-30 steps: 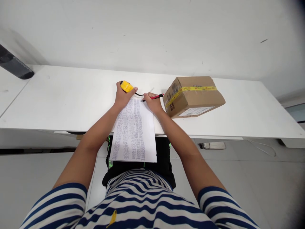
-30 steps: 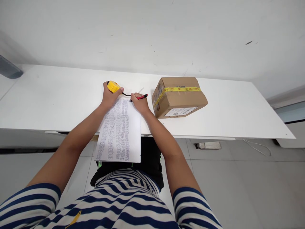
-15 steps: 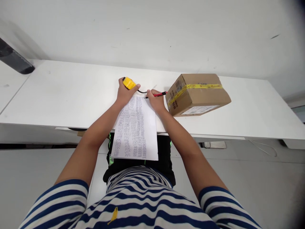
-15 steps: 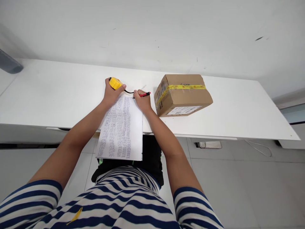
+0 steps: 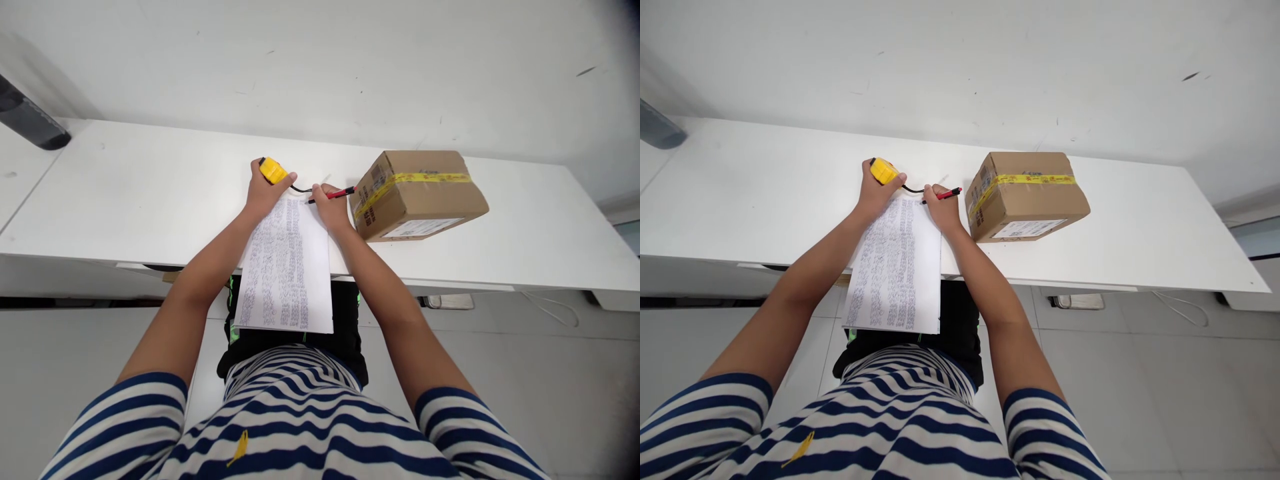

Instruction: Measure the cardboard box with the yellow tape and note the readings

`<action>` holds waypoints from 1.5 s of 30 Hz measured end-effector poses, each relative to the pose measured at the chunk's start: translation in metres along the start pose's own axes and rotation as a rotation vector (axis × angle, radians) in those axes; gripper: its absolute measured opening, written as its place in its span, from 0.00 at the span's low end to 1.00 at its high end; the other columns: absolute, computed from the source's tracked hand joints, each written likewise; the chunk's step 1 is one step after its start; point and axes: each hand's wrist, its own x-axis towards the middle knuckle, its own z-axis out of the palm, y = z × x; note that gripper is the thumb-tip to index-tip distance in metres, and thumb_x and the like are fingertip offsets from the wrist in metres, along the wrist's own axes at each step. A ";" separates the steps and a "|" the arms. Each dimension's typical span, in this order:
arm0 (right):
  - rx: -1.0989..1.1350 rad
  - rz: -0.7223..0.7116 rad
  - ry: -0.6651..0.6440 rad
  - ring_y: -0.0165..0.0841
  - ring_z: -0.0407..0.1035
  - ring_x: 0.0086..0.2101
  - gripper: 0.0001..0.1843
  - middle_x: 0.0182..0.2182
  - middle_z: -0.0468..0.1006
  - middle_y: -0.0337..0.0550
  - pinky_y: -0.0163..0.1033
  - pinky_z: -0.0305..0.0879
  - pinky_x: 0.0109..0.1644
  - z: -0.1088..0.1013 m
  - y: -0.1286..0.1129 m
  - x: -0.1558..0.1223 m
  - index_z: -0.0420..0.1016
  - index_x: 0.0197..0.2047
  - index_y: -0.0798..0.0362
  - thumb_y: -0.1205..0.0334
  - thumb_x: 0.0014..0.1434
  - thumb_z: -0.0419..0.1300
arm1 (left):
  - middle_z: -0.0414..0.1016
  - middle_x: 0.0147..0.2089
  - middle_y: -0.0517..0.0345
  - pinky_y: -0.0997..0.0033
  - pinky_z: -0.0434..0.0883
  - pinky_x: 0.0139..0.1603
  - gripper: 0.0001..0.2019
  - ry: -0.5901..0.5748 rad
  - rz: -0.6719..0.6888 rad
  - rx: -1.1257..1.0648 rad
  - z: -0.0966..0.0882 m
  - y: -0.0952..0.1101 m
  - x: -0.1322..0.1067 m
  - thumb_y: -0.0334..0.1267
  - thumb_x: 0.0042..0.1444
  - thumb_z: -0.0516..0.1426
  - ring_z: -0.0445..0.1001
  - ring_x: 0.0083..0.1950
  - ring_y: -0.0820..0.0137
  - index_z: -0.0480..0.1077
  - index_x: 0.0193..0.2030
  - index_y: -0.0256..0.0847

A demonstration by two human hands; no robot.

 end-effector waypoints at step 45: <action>-0.683 -0.460 -0.130 0.45 0.74 0.53 0.33 0.65 0.71 0.59 0.48 0.72 0.53 0.013 -0.028 -0.015 0.60 0.75 0.51 0.73 0.69 0.46 | 0.64 0.69 0.39 0.61 0.73 0.67 0.45 0.408 0.332 0.109 -0.003 0.072 -0.011 0.61 0.47 0.73 0.72 0.68 0.59 0.53 0.61 0.46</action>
